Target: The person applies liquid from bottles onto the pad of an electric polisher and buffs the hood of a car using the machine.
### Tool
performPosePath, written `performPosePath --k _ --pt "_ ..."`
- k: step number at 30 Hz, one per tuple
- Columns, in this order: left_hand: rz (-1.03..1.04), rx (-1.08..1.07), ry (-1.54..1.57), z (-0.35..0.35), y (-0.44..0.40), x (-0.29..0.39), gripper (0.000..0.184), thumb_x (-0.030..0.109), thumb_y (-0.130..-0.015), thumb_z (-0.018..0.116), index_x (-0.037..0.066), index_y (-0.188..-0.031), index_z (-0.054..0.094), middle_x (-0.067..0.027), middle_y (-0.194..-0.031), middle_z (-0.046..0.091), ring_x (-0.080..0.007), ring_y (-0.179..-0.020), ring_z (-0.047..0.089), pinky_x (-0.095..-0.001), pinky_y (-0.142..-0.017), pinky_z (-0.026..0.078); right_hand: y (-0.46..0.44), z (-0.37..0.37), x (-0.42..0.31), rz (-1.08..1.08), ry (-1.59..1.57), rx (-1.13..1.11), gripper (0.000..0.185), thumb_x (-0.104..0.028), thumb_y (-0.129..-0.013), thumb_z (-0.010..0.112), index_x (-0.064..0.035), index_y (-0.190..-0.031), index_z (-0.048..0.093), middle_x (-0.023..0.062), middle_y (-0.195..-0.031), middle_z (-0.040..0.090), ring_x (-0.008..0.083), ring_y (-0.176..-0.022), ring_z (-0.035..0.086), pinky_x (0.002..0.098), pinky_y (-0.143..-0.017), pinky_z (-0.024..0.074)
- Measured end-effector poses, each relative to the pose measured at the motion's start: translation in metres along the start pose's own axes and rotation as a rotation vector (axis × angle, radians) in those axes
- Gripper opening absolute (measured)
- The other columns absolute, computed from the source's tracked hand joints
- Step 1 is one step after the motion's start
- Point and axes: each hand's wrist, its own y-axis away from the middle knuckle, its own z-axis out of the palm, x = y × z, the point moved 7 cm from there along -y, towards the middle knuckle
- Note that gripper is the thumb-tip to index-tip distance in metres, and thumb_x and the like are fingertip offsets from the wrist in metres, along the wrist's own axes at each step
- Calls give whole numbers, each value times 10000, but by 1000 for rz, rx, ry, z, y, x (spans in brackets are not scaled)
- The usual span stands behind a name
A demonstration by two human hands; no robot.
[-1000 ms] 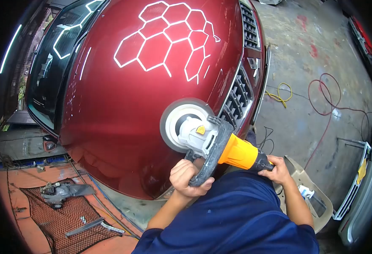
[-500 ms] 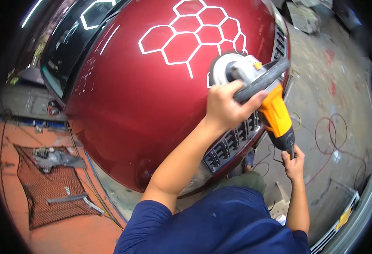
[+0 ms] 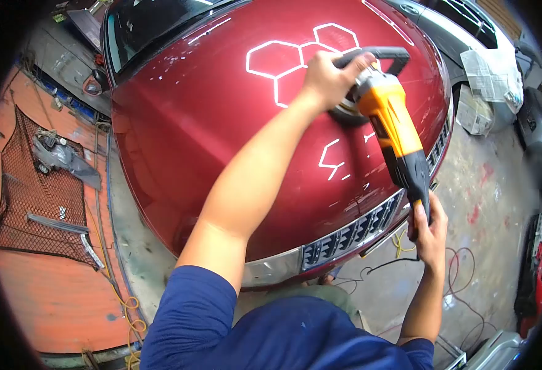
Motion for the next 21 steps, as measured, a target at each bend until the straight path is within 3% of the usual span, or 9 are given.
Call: performPosePath --k 5,6,9,13,15,18,21 --pt "73 118 46 -58 -57 -34 674 667 -911 776 17 -737 736 28 -659 612 -82 -648 566 -314 -599 462 -62 47 -39 -110 12 -65 553 -197 -1067 653 11 -1559 513 -19 -881 595 58 -645 545 245 -583 458" --pt "-4 93 -18 -69 -67 -47 667 662 -908 765 -2 -876 822 -36 -688 705 -130 -704 669 -350 -693 534 -79 50 -34 -218 51 -40 545 -193 -1062 664 22 -1545 530 -18 -897 604 55 -651 543 246 -587 459" --pt "-17 126 -76 -91 -88 -58 681 672 -900 768 -7 -883 820 -38 -685 702 -137 -706 672 -352 -695 535 -109 65 -47 -189 32 -56 546 -210 -1067 669 11 -1550 541 -17 -855 612 34 -614 515 227 -544 429" --pt "16 160 -35 -108 -114 -73 703 718 -893 761 59 -661 682 0 -603 576 -109 -573 561 -325 -551 458 -135 79 -62 -130 53 -58 560 -220 -1069 672 -11 -1568 527 -15 -806 588 44 -569 521 237 -500 434" --pt "-27 123 29 -117 -124 -83 649 680 -895 790 118 -623 613 23 -578 539 -81 -502 504 -297 -482 402 -143 89 -65 -143 62 -51 525 -227 -1070 677 -2 -1528 552 -12 -795 581 52 -538 521 248 -487 444" --pt "-15 138 41 -141 -122 -90 632 671 -911 779 146 -619 581 37 -568 511 -70 -498 499 -283 -481 379 -141 113 -79 -143 68 -68 451 -229 -1075 673 7 -1452 598 -8 -797 589 53 -537 525 251 -491 445" --pt "-94 96 9 -169 -105 -99 707 713 -873 774 14 -769 768 -40 -694 682 -129 -676 655 -324 -639 512 -134 129 -84 -144 86 -91 447 -224 -1075 672 11 -1449 601 -5 -794 594 54 -532 524 251 -487 434"
